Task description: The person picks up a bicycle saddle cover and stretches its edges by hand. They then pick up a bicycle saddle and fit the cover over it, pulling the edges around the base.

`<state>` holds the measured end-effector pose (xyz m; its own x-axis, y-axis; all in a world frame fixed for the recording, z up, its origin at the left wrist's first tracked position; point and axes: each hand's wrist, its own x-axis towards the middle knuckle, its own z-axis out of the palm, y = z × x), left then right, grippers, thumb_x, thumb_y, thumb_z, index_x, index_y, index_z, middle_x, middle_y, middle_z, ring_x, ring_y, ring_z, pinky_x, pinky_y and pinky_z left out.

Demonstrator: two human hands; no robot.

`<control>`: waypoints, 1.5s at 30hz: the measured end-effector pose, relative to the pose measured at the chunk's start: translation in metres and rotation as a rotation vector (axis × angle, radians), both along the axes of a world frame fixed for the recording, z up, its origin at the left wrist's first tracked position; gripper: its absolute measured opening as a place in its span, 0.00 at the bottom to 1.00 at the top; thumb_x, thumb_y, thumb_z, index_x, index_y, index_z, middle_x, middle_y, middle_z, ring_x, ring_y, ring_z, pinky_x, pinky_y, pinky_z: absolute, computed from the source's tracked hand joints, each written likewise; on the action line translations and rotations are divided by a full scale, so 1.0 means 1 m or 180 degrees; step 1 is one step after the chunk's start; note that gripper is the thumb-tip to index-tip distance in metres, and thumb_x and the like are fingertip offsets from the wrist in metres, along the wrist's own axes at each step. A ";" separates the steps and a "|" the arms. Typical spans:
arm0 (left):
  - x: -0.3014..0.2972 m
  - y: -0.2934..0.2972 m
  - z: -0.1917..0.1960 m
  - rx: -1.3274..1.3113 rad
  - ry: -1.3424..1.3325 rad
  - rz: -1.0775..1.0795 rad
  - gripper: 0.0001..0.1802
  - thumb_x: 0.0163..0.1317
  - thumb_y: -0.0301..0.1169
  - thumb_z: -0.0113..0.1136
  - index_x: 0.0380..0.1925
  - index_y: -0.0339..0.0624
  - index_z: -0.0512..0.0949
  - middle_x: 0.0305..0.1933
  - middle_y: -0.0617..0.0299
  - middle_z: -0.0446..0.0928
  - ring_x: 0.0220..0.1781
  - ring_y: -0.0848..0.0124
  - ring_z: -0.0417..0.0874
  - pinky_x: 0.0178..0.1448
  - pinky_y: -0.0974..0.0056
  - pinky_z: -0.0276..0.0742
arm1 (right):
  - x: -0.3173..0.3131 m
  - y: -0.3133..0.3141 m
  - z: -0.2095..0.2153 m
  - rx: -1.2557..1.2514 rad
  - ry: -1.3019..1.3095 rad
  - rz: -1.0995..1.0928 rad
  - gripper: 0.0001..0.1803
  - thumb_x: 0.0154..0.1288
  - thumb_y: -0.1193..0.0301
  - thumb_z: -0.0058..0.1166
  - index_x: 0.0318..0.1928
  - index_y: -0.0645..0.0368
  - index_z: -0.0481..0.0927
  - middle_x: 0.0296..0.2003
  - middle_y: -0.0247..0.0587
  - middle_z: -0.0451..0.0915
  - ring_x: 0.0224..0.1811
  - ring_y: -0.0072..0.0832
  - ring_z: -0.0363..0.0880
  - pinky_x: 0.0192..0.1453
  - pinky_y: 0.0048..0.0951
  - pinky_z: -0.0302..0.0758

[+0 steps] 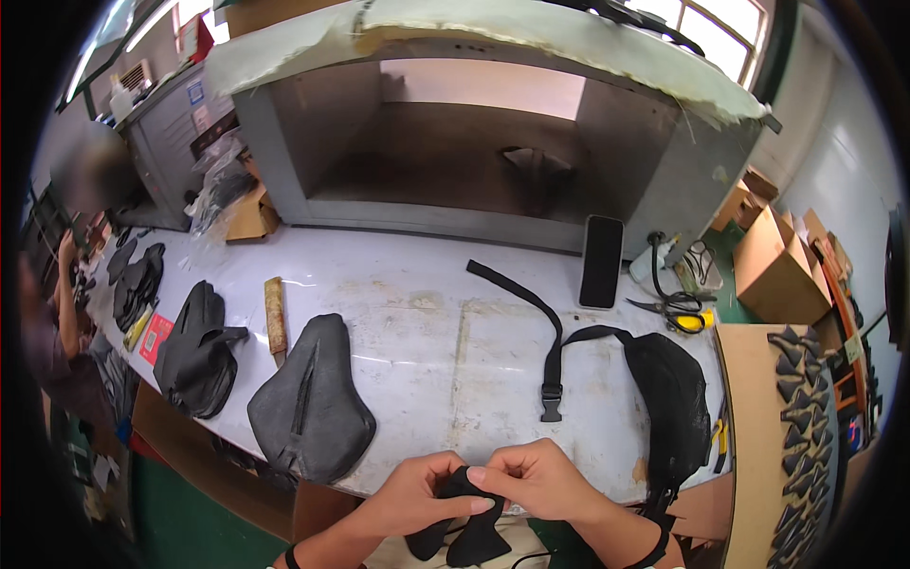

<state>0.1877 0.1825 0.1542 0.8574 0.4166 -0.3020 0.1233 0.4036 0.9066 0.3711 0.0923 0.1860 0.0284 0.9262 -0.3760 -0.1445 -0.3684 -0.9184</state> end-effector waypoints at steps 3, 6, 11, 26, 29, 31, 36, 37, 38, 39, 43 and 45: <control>0.006 -0.019 0.010 -0.0134 0.0003 0.0243 0.12 0.56 0.27 0.71 0.35 0.36 0.76 0.30 0.68 0.78 0.32 0.83 0.76 0.34 0.76 0.71 | 0.002 -0.011 0.002 0.0057 -0.0140 -0.0060 0.17 0.67 0.64 0.59 0.25 0.63 0.81 0.18 0.28 0.76 0.20 0.11 0.69 0.22 0.16 0.62; 0.006 -0.028 0.011 -0.0044 0.0016 0.0382 0.12 0.57 0.26 0.70 0.37 0.35 0.77 0.33 0.66 0.79 0.34 0.83 0.77 0.36 0.76 0.73 | 0.005 -0.019 -0.005 0.0061 0.0099 -0.0085 0.17 0.67 0.64 0.60 0.23 0.61 0.79 0.17 0.27 0.74 0.19 0.10 0.67 0.23 0.16 0.60; 0.011 -0.035 0.041 0.0198 0.0093 0.0245 0.09 0.58 0.22 0.67 0.38 0.34 0.78 0.32 0.63 0.80 0.32 0.80 0.78 0.33 0.74 0.73 | 0.008 -0.025 -0.047 -0.0658 0.2584 0.0209 0.11 0.67 0.67 0.57 0.28 0.58 0.77 0.23 0.26 0.74 0.23 0.12 0.66 0.26 0.15 0.58; 0.004 -0.021 0.033 -0.0381 0.0107 0.0507 0.11 0.58 0.22 0.66 0.41 0.33 0.78 0.35 0.62 0.81 0.35 0.78 0.80 0.40 0.71 0.77 | -0.006 -0.027 -0.006 0.0760 -0.0514 -0.0433 0.09 0.68 0.73 0.54 0.30 0.64 0.76 0.21 0.32 0.74 0.23 0.15 0.67 0.26 0.22 0.65; 0.009 -0.022 0.030 -0.0370 -0.0193 0.0680 0.09 0.55 0.21 0.67 0.36 0.35 0.78 0.31 0.64 0.80 0.30 0.77 0.79 0.36 0.70 0.76 | -0.016 -0.029 -0.032 0.0354 0.0244 -0.0693 0.10 0.70 0.72 0.52 0.32 0.64 0.76 0.22 0.30 0.74 0.25 0.13 0.67 0.27 0.21 0.66; 0.008 -0.022 0.029 -0.0466 -0.0257 0.0695 0.09 0.55 0.21 0.67 0.36 0.35 0.79 0.31 0.64 0.80 0.30 0.77 0.79 0.37 0.70 0.76 | -0.029 -0.026 -0.025 0.0673 -0.0199 -0.0952 0.10 0.71 0.71 0.52 0.32 0.63 0.76 0.22 0.29 0.74 0.25 0.13 0.66 0.28 0.21 0.66; -0.001 -0.008 0.007 -0.1414 0.0020 0.0805 0.13 0.61 0.21 0.63 0.46 0.30 0.78 0.38 0.60 0.82 0.39 0.75 0.82 0.44 0.70 0.79 | -0.025 -0.033 -0.022 0.0605 0.0404 -0.0587 0.14 0.73 0.67 0.48 0.33 0.64 0.76 0.26 0.35 0.80 0.28 0.17 0.75 0.33 0.21 0.71; -0.001 -0.006 0.003 -0.1322 0.0007 0.0787 0.12 0.62 0.21 0.62 0.45 0.30 0.78 0.37 0.58 0.82 0.37 0.72 0.83 0.44 0.68 0.80 | -0.023 -0.029 -0.010 0.0808 -0.0599 -0.0347 0.15 0.74 0.67 0.46 0.33 0.65 0.76 0.27 0.38 0.82 0.29 0.17 0.78 0.35 0.20 0.73; -0.003 -0.003 0.002 -0.1326 0.0013 0.0805 0.12 0.62 0.21 0.62 0.45 0.30 0.78 0.37 0.58 0.82 0.37 0.72 0.83 0.44 0.68 0.80 | -0.023 -0.027 -0.015 0.0804 -0.0588 -0.0330 0.15 0.74 0.67 0.46 0.33 0.65 0.76 0.27 0.38 0.82 0.29 0.17 0.78 0.35 0.20 0.73; -0.004 -0.001 0.001 -0.1547 -0.0094 0.0698 0.12 0.62 0.22 0.62 0.45 0.30 0.78 0.37 0.57 0.82 0.37 0.71 0.83 0.44 0.67 0.81 | -0.023 -0.025 -0.021 0.0765 -0.0274 -0.0360 0.16 0.74 0.66 0.46 0.32 0.65 0.76 0.26 0.38 0.82 0.28 0.17 0.78 0.34 0.21 0.74; -0.001 0.000 0.003 -0.2405 -0.0236 0.0492 0.11 0.62 0.24 0.62 0.44 0.31 0.78 0.37 0.56 0.82 0.37 0.70 0.84 0.43 0.65 0.82 | -0.032 -0.029 -0.033 0.0733 -0.0078 -0.0599 0.17 0.74 0.67 0.46 0.32 0.66 0.79 0.28 0.36 0.82 0.29 0.16 0.77 0.34 0.21 0.73; -0.001 -0.004 0.004 -0.2245 -0.0226 0.0671 0.11 0.62 0.24 0.62 0.44 0.31 0.78 0.37 0.56 0.82 0.37 0.70 0.84 0.43 0.65 0.82 | -0.031 -0.033 -0.035 0.0366 0.0527 -0.0558 0.16 0.74 0.67 0.48 0.34 0.66 0.80 0.29 0.33 0.82 0.30 0.16 0.76 0.34 0.21 0.72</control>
<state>0.1866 0.1789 0.1583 0.8080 0.3021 -0.5058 -0.0705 0.9020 0.4260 0.3405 0.0588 0.1506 0.1391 0.9495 -0.2813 -0.3488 -0.2189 -0.9113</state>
